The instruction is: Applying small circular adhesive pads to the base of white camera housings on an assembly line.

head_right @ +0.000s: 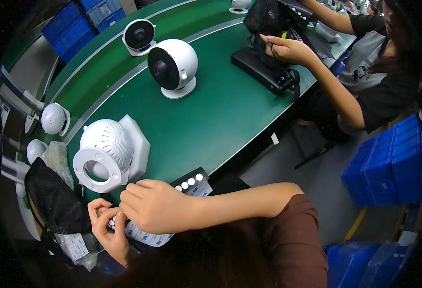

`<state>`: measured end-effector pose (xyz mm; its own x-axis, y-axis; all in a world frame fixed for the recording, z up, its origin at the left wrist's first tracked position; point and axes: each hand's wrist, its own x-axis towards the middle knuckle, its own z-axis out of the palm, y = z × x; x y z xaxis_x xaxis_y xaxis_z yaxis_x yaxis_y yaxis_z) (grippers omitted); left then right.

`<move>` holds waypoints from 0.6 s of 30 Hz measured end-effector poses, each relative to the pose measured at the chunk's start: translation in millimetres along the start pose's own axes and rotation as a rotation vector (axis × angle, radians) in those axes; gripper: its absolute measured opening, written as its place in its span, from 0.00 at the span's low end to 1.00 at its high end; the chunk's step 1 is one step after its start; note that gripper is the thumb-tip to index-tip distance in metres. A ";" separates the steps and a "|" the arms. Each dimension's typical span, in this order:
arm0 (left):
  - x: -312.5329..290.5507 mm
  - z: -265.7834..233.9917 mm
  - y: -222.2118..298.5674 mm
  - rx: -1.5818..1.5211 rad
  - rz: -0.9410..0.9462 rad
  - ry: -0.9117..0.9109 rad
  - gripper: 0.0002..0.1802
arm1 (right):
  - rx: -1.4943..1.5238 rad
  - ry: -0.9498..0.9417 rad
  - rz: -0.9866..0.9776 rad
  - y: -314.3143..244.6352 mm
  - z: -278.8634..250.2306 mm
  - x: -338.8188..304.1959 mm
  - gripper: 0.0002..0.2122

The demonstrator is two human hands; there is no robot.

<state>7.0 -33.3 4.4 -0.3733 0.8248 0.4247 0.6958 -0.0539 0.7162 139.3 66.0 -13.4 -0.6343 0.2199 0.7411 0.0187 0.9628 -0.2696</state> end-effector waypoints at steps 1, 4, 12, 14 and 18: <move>-0.6 -0.8 -1.5 -0.003 -0.009 0.009 0.03 | -0.064 0.013 -0.030 -0.6 2.3 1.1 0.06; 2.5 -0.2 -0.9 -0.012 -0.012 0.015 0.02 | 0.003 0.054 -0.002 5.9 7.7 4.4 0.05; -0.7 -6.3 3.0 0.058 -0.032 0.045 0.05 | 0.005 -0.008 -0.113 -4.4 -2.0 7.5 0.08; -0.9 -8.5 -11.1 0.185 0.019 0.154 0.03 | -0.050 0.119 -0.169 -12.9 -10.2 3.0 0.09; 3.6 -10.4 -25.6 0.206 -0.031 0.167 0.04 | 0.220 0.095 0.061 2.7 -16.0 2.5 0.06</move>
<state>-18.5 -34.8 -6.7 -0.4801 0.7193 0.5022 0.7867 0.0997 0.6092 150.1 71.7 -2.4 -0.5615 0.3003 0.7711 -0.1209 0.8920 -0.4355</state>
